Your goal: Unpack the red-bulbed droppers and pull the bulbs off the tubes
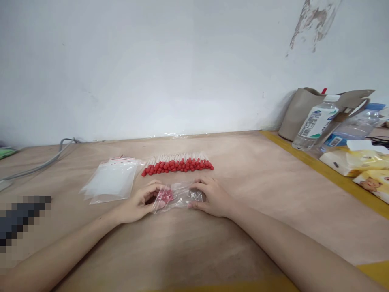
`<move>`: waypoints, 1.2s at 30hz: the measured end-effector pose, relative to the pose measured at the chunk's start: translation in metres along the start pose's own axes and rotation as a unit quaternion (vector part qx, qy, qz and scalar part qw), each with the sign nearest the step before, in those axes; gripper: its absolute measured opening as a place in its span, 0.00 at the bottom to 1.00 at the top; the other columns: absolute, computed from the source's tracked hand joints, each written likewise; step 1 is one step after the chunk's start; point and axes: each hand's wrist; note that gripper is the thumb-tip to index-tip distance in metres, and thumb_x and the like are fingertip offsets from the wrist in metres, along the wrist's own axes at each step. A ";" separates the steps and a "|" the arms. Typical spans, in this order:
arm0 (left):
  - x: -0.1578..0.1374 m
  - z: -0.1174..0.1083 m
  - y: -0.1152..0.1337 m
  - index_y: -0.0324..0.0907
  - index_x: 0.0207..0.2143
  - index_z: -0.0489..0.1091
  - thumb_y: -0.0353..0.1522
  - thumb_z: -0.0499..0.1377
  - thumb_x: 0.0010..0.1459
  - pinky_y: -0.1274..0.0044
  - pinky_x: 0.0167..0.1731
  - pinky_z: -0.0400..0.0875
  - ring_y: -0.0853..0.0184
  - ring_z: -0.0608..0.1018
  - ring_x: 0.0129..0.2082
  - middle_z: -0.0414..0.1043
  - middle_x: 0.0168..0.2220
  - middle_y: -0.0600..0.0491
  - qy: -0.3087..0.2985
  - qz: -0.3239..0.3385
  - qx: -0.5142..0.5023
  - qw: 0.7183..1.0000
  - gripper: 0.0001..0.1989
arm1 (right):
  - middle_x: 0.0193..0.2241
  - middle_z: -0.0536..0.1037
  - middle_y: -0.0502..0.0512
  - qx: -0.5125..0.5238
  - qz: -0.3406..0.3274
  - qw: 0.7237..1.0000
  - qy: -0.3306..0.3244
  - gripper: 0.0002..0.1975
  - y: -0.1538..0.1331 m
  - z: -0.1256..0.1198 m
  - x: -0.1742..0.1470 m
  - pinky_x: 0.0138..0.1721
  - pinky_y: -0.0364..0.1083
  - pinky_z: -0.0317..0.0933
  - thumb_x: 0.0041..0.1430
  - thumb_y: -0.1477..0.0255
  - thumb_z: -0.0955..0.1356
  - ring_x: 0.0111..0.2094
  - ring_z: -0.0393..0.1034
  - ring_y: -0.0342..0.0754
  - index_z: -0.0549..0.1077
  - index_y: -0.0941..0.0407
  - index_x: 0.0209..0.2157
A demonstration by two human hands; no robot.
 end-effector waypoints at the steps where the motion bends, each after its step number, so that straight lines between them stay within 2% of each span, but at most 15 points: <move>1: 0.000 0.000 -0.002 0.41 0.44 0.64 0.36 0.55 0.55 0.74 0.40 0.67 0.67 0.71 0.38 0.64 0.42 0.48 0.004 -0.015 -0.026 1.000 0.14 | 0.44 0.69 0.58 0.005 -0.003 1.000 -0.003 0.23 0.002 -0.001 0.000 0.48 0.52 0.56 0.48 0.57 0.68 0.46 0.63 0.52 0.69 0.53 0.45; 4: -0.001 0.004 -0.003 0.40 0.44 0.65 0.36 0.54 0.55 0.74 0.39 0.68 0.66 0.72 0.37 0.66 0.40 0.49 0.025 -0.048 -0.028 0.998 0.15 | 0.45 0.69 0.58 0.014 -0.004 1.000 -0.009 0.25 0.005 -0.002 0.001 0.48 0.53 0.56 0.48 0.56 0.68 0.46 0.63 0.52 0.69 0.53 0.46; 9: -0.001 0.015 0.006 0.42 0.45 0.63 0.36 0.55 0.54 0.71 0.40 0.66 0.64 0.71 0.38 0.69 0.39 0.50 0.087 -0.020 0.094 0.992 0.16 | 0.47 0.68 0.59 0.014 -0.002 1.000 -0.014 0.25 0.007 -0.002 0.001 0.50 0.53 0.55 0.50 0.57 0.67 0.48 0.62 0.52 0.68 0.53 0.48; 13: -0.002 0.018 0.012 0.43 0.45 0.61 0.35 0.53 0.56 0.72 0.37 0.66 0.65 0.71 0.35 0.69 0.35 0.51 0.093 -0.041 0.111 0.989 0.14 | 0.47 0.68 0.58 0.014 -0.001 1.000 -0.009 0.25 0.008 -0.002 0.001 0.50 0.53 0.55 0.50 0.57 0.67 0.48 0.62 0.52 0.68 0.53 0.48; 19: -0.006 0.015 0.014 0.43 0.45 0.62 0.34 0.51 0.57 0.73 0.36 0.67 0.65 0.72 0.36 0.69 0.36 0.50 0.082 -0.030 0.090 0.992 0.13 | 0.47 0.68 0.58 0.021 -0.005 1.000 -0.005 0.24 0.009 -0.002 0.001 0.50 0.54 0.56 0.50 0.57 0.67 0.48 0.62 0.52 0.68 0.53 0.48; 21: -0.006 0.017 0.011 0.43 0.44 0.63 0.34 0.52 0.57 0.74 0.35 0.68 0.66 0.72 0.35 0.70 0.36 0.50 0.097 -0.030 0.069 0.992 0.12 | 0.47 0.68 0.58 0.023 -0.004 1.000 -0.005 0.24 0.009 -0.001 0.001 0.50 0.54 0.56 0.50 0.58 0.67 0.48 0.62 0.52 0.68 0.52 0.48; 26: 0.000 0.019 0.002 0.39 0.41 0.65 0.37 0.56 0.53 0.74 0.36 0.70 0.65 0.74 0.35 0.71 0.37 0.48 0.147 -0.078 -0.111 0.980 0.15 | 0.47 0.68 0.58 0.018 0.004 1.000 -0.011 0.25 0.009 -0.001 0.001 0.50 0.53 0.55 0.50 0.57 0.67 0.48 0.62 0.52 0.68 0.52 0.48; 30: 0.002 0.003 -0.003 0.39 0.39 0.67 0.39 0.59 0.49 0.72 0.38 0.71 0.65 0.75 0.36 0.72 0.38 0.48 0.158 -0.119 -0.159 0.967 0.17 | 0.47 0.69 0.58 0.019 0.007 1.000 -0.015 0.25 0.008 -0.002 0.001 0.49 0.52 0.56 0.50 0.57 0.67 0.47 0.62 0.52 0.69 0.53 0.48; 34: -0.002 -0.028 -0.007 0.40 0.38 0.69 0.40 0.61 0.46 0.71 0.38 0.72 0.64 0.76 0.35 0.74 0.36 0.49 0.116 -0.183 -0.183 0.959 0.17 | 0.46 0.68 0.58 0.017 0.008 1.000 -0.016 0.24 0.008 -0.003 0.002 0.49 0.52 0.56 0.50 0.57 0.67 0.47 0.62 0.52 0.69 0.53 0.47; 36: -0.005 -0.047 -0.007 0.41 0.38 0.70 0.39 0.61 0.46 0.70 0.39 0.72 0.63 0.76 0.37 0.75 0.37 0.50 0.098 -0.207 -0.150 0.962 0.17 | 0.46 0.69 0.58 0.015 0.009 1.000 -0.015 0.24 0.008 -0.002 0.002 0.49 0.53 0.56 0.49 0.57 0.67 0.47 0.62 0.52 0.70 0.54 0.47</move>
Point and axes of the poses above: each hand's wrist, its own x-axis towards the middle knuckle, its own z-axis out of the palm, y = z × x
